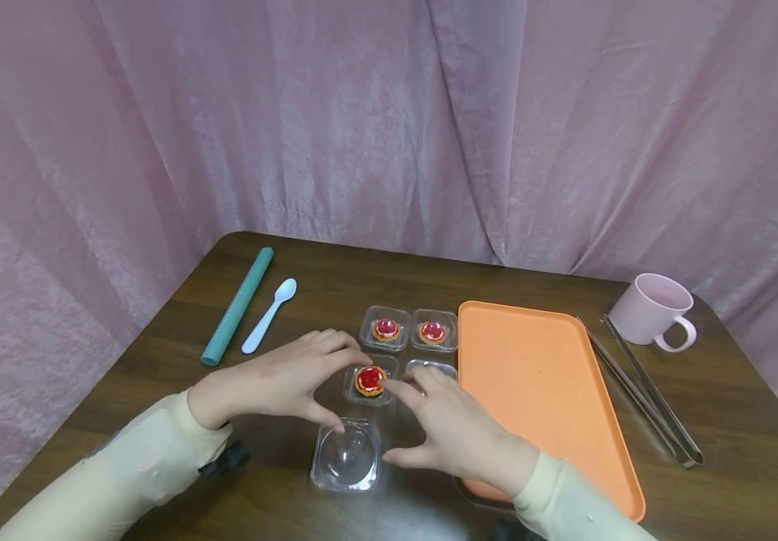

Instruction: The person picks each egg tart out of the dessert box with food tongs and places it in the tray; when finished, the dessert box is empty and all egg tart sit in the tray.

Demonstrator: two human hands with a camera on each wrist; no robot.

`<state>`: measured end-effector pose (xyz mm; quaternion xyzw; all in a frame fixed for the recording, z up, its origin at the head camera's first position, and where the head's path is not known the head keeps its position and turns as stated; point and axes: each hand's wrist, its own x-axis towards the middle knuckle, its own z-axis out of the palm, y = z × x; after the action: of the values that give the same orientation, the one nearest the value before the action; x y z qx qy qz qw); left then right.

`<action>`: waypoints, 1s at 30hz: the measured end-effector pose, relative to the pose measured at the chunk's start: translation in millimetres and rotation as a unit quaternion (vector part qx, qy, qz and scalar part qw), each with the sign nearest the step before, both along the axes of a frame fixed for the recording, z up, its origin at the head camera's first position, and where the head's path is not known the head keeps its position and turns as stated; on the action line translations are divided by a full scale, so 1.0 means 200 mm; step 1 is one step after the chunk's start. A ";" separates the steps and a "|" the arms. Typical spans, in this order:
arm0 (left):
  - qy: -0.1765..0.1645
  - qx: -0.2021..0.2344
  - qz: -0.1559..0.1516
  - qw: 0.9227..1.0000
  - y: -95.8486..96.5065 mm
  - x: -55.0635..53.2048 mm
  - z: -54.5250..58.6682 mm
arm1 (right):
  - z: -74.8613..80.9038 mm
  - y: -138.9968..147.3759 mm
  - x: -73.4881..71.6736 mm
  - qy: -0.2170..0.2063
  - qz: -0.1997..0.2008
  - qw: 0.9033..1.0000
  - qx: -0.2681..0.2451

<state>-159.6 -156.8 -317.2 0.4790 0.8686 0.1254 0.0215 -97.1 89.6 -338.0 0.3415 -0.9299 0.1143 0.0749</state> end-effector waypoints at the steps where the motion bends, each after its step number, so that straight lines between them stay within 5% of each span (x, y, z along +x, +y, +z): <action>1: -0.002 0.003 -0.001 1.000 0.01 -0.02 0.00 | 0.02 0.01 -0.01 0.006 0.000 1.000 -0.005; 13: -0.019 0.023 -0.007 1.000 0.18 -0.17 -0.07 | 0.13 0.11 -0.12 -0.002 -0.037 0.999 -0.016; 24: 0.009 0.010 0.003 1.000 0.29 -0.24 -0.21 | 0.00 0.15 -0.23 -0.043 -0.068 0.996 0.025; 30: 0.021 -0.002 -0.001 1.000 0.34 -0.24 -0.24 | -0.08 0.16 -0.26 -0.053 -0.086 0.994 0.032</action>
<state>-207.6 -89.1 -364.8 0.4820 0.8688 0.1133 0.0042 -149.2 122.1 -355.0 0.2561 -0.9616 0.0953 0.0245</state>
